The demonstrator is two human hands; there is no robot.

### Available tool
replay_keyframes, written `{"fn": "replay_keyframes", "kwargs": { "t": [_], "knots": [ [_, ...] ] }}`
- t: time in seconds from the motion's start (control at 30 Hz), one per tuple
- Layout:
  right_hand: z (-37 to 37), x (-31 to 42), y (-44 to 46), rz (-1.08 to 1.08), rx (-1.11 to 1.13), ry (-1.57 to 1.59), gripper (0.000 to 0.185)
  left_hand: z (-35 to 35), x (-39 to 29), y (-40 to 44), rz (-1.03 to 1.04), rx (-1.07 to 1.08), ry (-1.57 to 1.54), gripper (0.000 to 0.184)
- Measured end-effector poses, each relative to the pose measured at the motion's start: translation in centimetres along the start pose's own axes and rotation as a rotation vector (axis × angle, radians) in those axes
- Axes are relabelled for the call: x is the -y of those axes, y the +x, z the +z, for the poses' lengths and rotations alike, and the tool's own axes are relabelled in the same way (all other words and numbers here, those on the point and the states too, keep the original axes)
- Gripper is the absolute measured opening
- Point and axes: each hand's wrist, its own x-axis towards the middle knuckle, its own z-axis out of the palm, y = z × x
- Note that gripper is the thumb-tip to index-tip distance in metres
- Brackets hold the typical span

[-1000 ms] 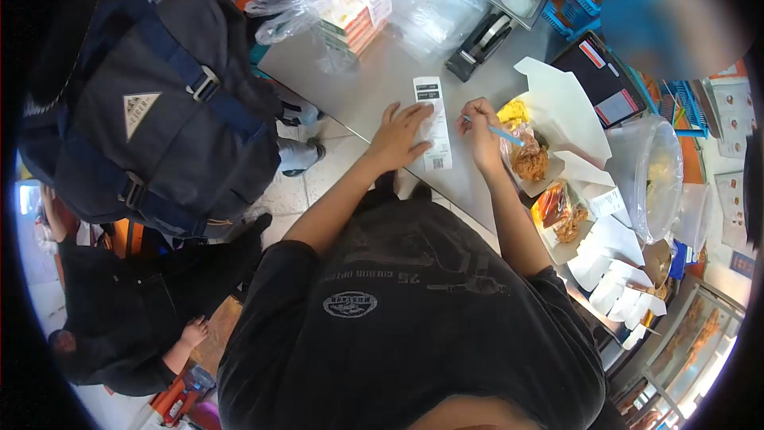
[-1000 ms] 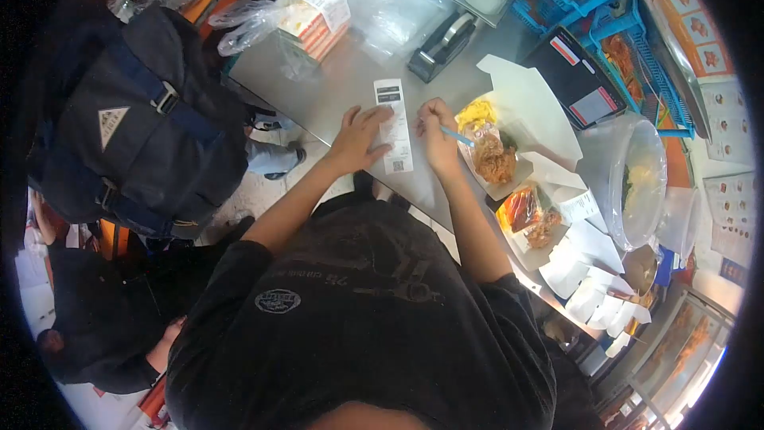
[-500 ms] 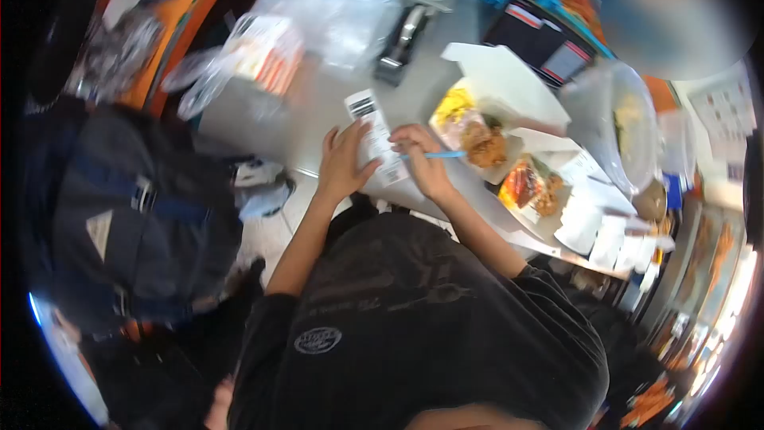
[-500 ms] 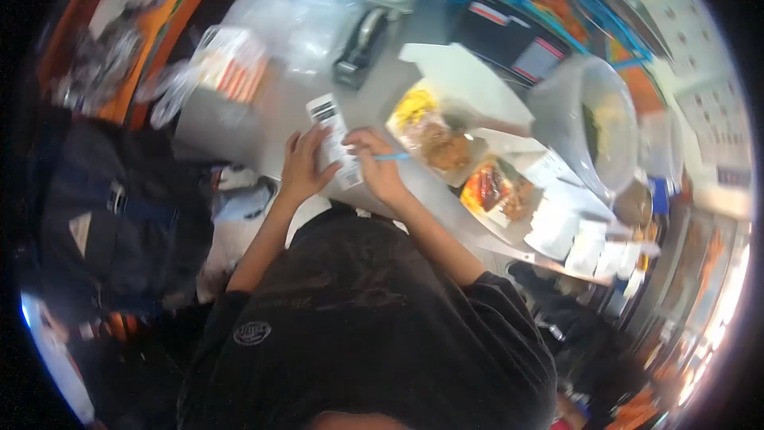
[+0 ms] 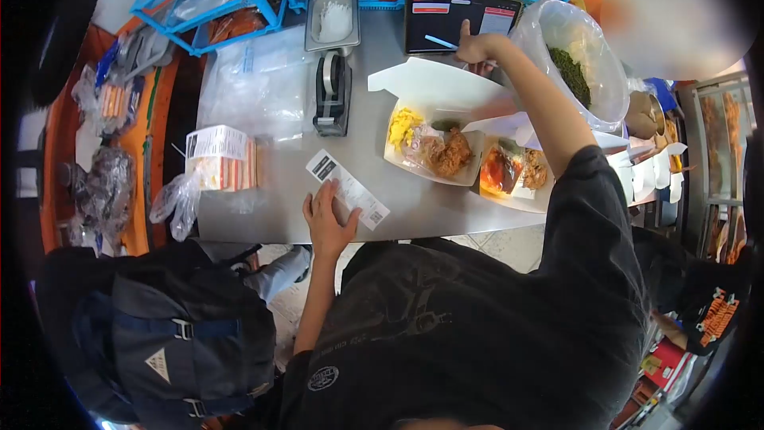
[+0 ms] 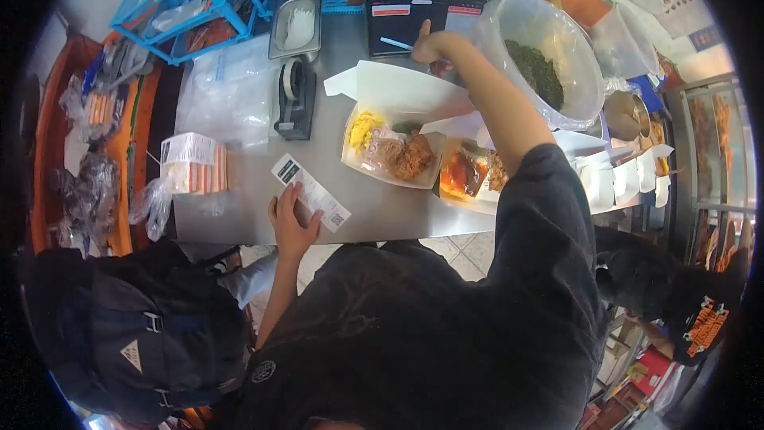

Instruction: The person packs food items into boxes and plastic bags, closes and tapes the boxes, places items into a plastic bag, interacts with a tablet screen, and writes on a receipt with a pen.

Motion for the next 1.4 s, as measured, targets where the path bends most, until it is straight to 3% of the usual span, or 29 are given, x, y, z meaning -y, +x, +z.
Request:
{"fn": "replay_keyframes", "kwargs": {
  "t": [0.03,0.13,0.17,0.4,0.57,0.67,0.77,0.9,1.0,1.4],
  "knots": [
    [0.5,0.1,0.5,0.001,0.001,0.018,0.100,0.2,0.2,0.0,0.004,-0.001,-0.008,0.078],
    [1.7,0.3,2.1,-0.091,-0.219,0.205,0.101,0.3,0.2,0.1,0.002,-0.002,-0.026,0.076],
    [1.9,0.1,2.5,-0.100,-0.202,0.200,0.102,0.3,0.2,0.1,-0.004,0.004,-0.030,0.076],
    [4.3,-2.3,5.9,-0.207,0.126,-0.024,0.075,0.3,0.2,0.1,-0.028,0.049,-0.007,0.077],
    [4.9,-2.5,7.9,-0.212,0.085,-0.127,0.065,0.5,0.3,0.0,-0.020,0.030,-0.024,0.077],
    [5.6,-2.1,8.2,-0.196,0.055,-0.166,0.076,0.3,0.1,0.1,-0.012,0.023,-0.025,0.077],
    [5.4,-0.8,3.1,-0.119,-0.062,0.005,0.098,0.4,0.1,0.1,-0.015,0.027,-0.025,0.077],
    [5.9,-0.1,2.8,-0.033,-0.148,0.014,0.099,0.5,0.3,0.1,0.014,0.013,-0.034,0.078],
    [6.7,-0.2,3.2,-0.132,-0.225,-0.002,0.102,0.1,-0.2,0.4,-0.011,0.044,0.005,0.079],
    [6.1,-0.3,2.8,-0.152,-0.279,0.119,0.102,0.4,0.0,0.3,-0.006,0.048,0.004,0.073]
  ]
}}
